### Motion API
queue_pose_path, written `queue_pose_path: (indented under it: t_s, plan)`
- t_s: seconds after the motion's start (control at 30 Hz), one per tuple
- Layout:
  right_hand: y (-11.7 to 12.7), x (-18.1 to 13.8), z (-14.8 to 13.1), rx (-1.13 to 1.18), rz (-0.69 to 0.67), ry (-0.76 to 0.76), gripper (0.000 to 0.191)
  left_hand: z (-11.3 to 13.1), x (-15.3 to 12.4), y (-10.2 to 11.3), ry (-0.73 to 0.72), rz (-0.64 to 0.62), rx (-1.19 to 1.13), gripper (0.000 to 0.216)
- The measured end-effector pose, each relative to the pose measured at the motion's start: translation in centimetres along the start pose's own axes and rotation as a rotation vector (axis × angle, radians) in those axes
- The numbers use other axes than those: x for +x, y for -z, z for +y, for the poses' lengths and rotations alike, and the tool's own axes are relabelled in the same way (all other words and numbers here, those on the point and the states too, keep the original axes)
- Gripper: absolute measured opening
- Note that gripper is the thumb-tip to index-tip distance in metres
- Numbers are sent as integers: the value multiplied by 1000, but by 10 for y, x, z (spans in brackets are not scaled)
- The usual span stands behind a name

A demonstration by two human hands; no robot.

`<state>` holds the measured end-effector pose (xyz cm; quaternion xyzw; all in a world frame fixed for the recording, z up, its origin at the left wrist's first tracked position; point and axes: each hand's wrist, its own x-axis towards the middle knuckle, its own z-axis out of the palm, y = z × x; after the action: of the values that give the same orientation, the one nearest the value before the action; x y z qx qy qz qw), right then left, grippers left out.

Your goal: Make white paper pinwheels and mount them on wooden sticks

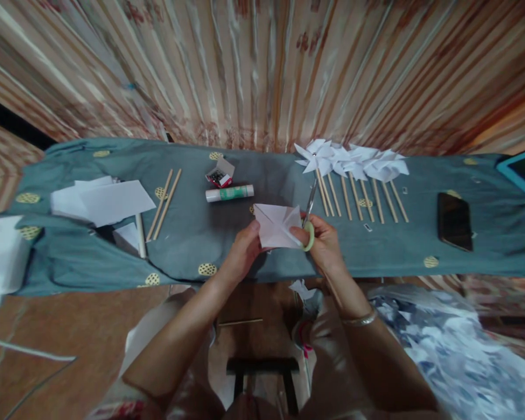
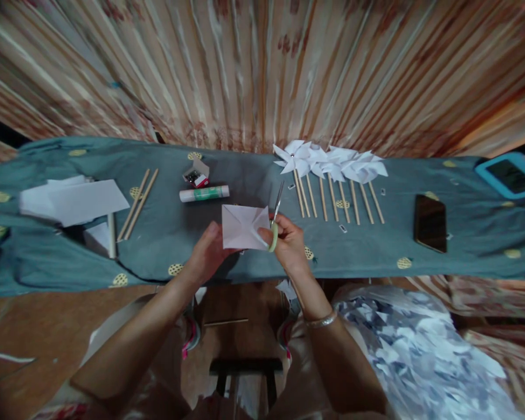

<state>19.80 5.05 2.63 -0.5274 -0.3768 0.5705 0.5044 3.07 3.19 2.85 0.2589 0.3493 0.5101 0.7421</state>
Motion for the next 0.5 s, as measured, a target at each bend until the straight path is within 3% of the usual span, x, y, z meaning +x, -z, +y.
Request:
queue_pose_path:
  t_s: [0.17,0.3,0.5]
  plan:
    - [-16,3,5,140,47,51,44,-14,-1,-7,-80,11,112,45]
    - [-26,3,10,91,37,82,41,-23,3,-8,-105,157,158,36]
    - [-35,1,14,68,22,88,39,-16,9,-11,-122,366,-62,40]
